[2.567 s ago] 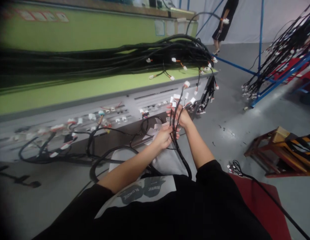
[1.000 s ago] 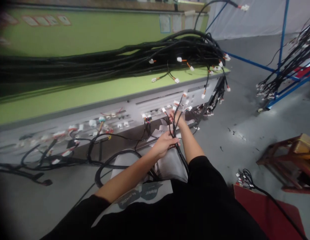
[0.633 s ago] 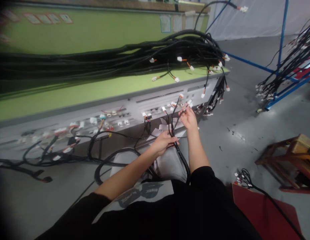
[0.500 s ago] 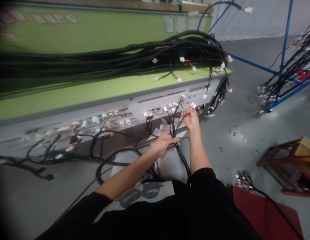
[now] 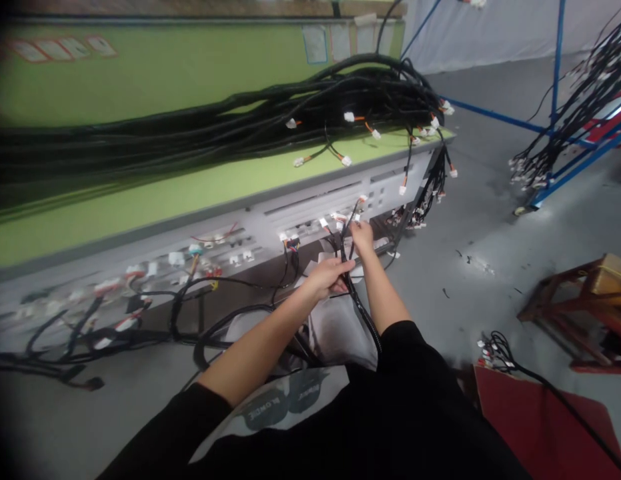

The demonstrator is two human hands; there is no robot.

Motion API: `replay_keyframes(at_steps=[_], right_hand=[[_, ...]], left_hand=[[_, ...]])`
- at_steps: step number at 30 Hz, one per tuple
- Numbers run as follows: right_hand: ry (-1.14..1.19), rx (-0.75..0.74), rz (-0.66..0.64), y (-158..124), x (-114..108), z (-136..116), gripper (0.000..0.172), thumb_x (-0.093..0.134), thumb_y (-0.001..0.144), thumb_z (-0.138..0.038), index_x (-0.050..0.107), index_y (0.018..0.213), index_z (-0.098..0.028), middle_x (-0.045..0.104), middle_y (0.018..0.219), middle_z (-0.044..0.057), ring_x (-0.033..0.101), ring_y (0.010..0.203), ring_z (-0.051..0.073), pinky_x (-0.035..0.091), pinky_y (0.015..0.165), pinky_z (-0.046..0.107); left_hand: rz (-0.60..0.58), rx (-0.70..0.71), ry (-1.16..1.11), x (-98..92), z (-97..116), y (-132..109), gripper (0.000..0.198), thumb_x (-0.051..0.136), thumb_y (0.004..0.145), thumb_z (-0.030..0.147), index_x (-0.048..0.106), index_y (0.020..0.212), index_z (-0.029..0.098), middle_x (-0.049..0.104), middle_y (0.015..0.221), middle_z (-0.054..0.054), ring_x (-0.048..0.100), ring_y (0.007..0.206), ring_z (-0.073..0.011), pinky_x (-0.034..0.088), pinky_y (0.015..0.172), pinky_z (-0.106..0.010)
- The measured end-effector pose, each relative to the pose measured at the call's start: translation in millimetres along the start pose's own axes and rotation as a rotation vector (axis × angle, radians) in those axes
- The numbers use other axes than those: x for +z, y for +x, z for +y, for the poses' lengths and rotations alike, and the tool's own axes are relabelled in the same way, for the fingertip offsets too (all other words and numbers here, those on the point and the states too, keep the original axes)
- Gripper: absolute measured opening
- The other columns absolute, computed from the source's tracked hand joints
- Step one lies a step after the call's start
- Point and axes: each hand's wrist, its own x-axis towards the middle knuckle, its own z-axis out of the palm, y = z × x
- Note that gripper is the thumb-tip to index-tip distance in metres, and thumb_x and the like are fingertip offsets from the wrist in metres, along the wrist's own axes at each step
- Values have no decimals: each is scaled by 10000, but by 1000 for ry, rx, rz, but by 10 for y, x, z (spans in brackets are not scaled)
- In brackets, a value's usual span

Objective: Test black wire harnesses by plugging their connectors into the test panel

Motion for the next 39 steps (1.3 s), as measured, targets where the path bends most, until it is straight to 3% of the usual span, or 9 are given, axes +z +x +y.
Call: replay_keyframes(at_steps=[3,6,10,12,14,18,33,39], right_hand=[[-85,-52,26,87,-30,60,204,585,664,-243,433,534,-201,405,508,-55,363,553,108,257,517,224],[-161,-124,56,169,-55,166,184,576,671,-265,440,564,-205,408,526,-58,359,545,108,264,525,222],[-207,-131,85,284,-104,277,169,567,691,-286,463,587,-203,428,545,-54,384,555,114,290,544,220],[-208,-139,75,333,-118,301,177,573,690,-290,463,582,-202,433,547,-53,388,561,115,294,548,220],[-194,-167,54,364,-116,307,192,579,688,-293,453,575,-202,435,549,-52,381,561,113,289,548,220],[-192,-202,20,379,-91,301,206,586,686,-296,448,568,-200,432,546,-53,370,547,107,270,543,227],[-218,-231,45,459,11,309,219,583,688,-330,474,559,-191,457,531,-46,399,540,109,293,554,233],[-188,-175,-39,500,-24,313,216,617,702,-368,550,604,-187,504,557,-36,468,593,125,371,582,223]], left_hand=[[92,180,-12,7,-17,121,172,758,642,245,623,665,141,579,565,7,507,519,-102,360,512,-195],[200,376,-52,24,-93,139,102,744,623,171,651,665,156,587,643,1,542,709,-148,416,668,-220],[466,510,29,18,-181,120,91,720,649,163,663,717,178,556,761,-12,514,865,-172,405,784,-237],[441,528,24,9,-197,122,73,678,696,171,653,764,178,530,754,-1,494,799,-145,393,753,-223],[328,521,-59,3,-202,130,66,635,730,172,624,795,173,513,716,15,476,713,-122,384,704,-214],[237,528,-218,-9,-221,151,100,631,710,162,588,801,165,534,717,19,487,700,-108,379,694,-206],[251,572,-311,-69,-279,265,226,717,628,263,605,791,155,550,710,11,474,661,-101,362,640,-221],[263,545,-347,-109,-265,298,289,741,583,290,601,796,154,572,714,7,486,655,-101,378,647,-227]])
